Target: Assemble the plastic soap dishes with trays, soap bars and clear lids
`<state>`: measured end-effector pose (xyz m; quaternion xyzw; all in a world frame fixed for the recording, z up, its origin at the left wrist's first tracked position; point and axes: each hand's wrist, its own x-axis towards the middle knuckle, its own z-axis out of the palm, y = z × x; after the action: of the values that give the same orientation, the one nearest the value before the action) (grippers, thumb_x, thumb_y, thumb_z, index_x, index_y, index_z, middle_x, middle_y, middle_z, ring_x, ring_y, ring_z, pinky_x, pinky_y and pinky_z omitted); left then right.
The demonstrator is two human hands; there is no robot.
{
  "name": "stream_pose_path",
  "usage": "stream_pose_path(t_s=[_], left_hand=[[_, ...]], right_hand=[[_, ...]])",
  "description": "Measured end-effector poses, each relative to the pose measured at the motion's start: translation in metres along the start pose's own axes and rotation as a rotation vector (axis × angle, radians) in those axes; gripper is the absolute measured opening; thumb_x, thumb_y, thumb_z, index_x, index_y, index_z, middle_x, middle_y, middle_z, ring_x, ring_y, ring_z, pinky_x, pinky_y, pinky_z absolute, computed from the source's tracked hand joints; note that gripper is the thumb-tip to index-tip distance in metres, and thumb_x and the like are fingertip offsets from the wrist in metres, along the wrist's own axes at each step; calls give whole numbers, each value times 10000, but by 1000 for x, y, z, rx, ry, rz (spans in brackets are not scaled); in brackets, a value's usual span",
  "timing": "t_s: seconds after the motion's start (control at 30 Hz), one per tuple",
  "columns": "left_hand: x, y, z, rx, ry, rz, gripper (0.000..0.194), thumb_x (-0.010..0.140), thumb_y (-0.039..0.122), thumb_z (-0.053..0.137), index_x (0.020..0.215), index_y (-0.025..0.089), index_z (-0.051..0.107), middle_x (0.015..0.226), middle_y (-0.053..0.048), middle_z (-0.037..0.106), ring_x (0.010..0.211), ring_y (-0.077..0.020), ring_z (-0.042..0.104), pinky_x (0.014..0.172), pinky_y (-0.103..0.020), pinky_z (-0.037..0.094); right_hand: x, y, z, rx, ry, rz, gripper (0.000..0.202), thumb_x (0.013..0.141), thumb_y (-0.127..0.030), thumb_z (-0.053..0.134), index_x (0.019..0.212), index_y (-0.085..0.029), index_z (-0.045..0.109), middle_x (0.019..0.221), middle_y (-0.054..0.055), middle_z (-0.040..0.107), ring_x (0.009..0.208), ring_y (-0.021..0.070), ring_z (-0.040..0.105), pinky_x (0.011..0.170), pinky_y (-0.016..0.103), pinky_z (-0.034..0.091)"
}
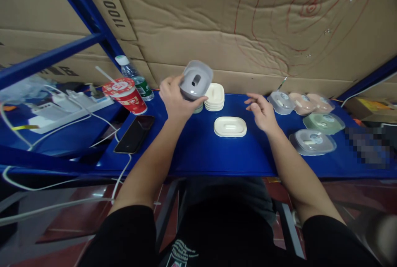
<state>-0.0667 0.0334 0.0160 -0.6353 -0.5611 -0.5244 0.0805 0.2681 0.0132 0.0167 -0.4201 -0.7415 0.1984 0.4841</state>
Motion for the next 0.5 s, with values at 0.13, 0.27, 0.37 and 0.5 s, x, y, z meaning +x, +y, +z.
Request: stream_pose_path(t_s=[0.13, 0.27, 0.37, 0.5], left_hand=[[1, -9, 6, 86, -24, -158, 968, 610, 819, 883, 1315, 198, 648, 1537, -238, 465, 1514, -540, 366, 1263, -712, 260], [-1, -10, 10, 96, -68, -117, 931, 644, 708, 918, 1361, 192, 623, 1673, -247, 346, 1575, -514, 312, 1287, -676, 240], [0, -12, 13, 59, -95, -108, 917, 684, 641, 917, 1406, 182, 586, 1693, -252, 331, 1593, -489, 315, 1292, -643, 267], [1, -15, 19, 20, -81, -118, 970, 706, 606, 921, 1476, 165, 530, 1682, -261, 365, 1595, -448, 346, 1297, -621, 293]], right_hand=[[-4, -8, 3, -181, -181, -118, 648, 1013, -770, 496, 1368, -262, 683, 1181, 111, 776, 1030, 291, 747, 940, 510, 618], [-5, -13, 4, -287, -360, -122, 652, 1016, -729, 535, 1431, -243, 666, 1334, 137, 740, 1230, 338, 706, 1067, 560, 572], [-5, -7, -1, -356, -540, -78, 790, 905, -739, 704, 1521, -252, 617, 1509, 144, 660, 1410, 386, 608, 1194, 606, 475], [-6, 6, -10, -456, -798, 29, 1020, 649, -639, 956, 1557, -339, 601, 1597, 93, 606, 1503, 456, 514, 1245, 666, 393]])
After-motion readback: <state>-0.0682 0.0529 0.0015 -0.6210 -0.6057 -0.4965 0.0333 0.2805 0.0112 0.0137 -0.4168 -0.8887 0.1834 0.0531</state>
